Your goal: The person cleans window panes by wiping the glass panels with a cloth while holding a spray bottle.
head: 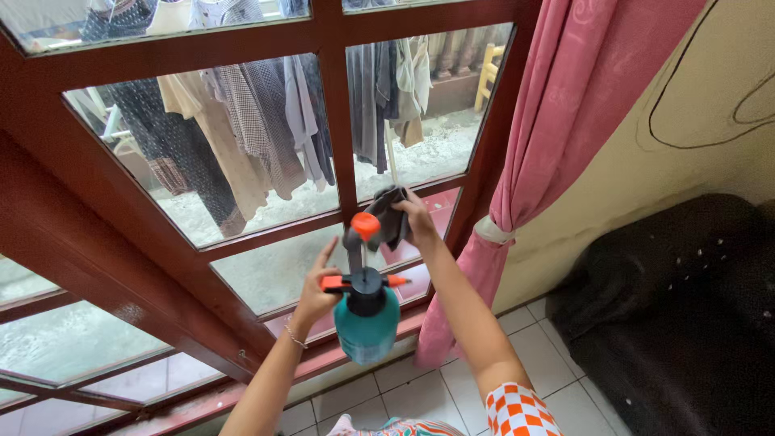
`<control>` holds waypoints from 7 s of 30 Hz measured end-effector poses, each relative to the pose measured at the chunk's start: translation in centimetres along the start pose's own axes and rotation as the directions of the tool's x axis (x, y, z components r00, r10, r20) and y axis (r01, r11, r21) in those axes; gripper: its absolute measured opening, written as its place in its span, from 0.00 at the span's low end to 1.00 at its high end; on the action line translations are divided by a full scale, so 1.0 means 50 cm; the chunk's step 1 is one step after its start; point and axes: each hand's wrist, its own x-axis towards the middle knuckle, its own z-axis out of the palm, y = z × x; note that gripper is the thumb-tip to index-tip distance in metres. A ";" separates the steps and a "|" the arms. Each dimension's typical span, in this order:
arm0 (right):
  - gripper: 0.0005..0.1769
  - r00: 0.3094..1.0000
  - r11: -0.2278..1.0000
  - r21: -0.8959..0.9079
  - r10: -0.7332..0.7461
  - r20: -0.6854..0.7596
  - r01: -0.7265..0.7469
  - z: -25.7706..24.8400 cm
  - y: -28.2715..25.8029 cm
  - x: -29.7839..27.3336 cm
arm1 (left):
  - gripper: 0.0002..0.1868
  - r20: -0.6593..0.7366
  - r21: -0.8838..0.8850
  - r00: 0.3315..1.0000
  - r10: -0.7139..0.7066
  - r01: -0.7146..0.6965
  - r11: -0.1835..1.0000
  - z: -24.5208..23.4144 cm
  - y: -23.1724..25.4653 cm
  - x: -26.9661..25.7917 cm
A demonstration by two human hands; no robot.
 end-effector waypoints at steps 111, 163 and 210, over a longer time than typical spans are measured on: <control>0.07 0.632 0.046 -0.865 -0.702 0.328 0.500 0.108 -0.269 0.046 | 0.14 -0.121 -0.044 0.990 -0.067 0.062 0.997 -0.032 0.038 0.004; 0.37 0.428 -0.353 -0.690 -0.584 0.690 0.632 0.316 -0.347 0.147 | 0.22 0.150 -0.385 0.984 0.092 -0.028 0.922 -0.115 0.115 0.254; 0.28 0.306 -0.462 -0.774 -0.732 0.609 0.433 0.259 -0.293 0.207 | 0.17 0.177 -0.354 0.977 0.121 -0.051 0.934 -0.106 0.096 0.270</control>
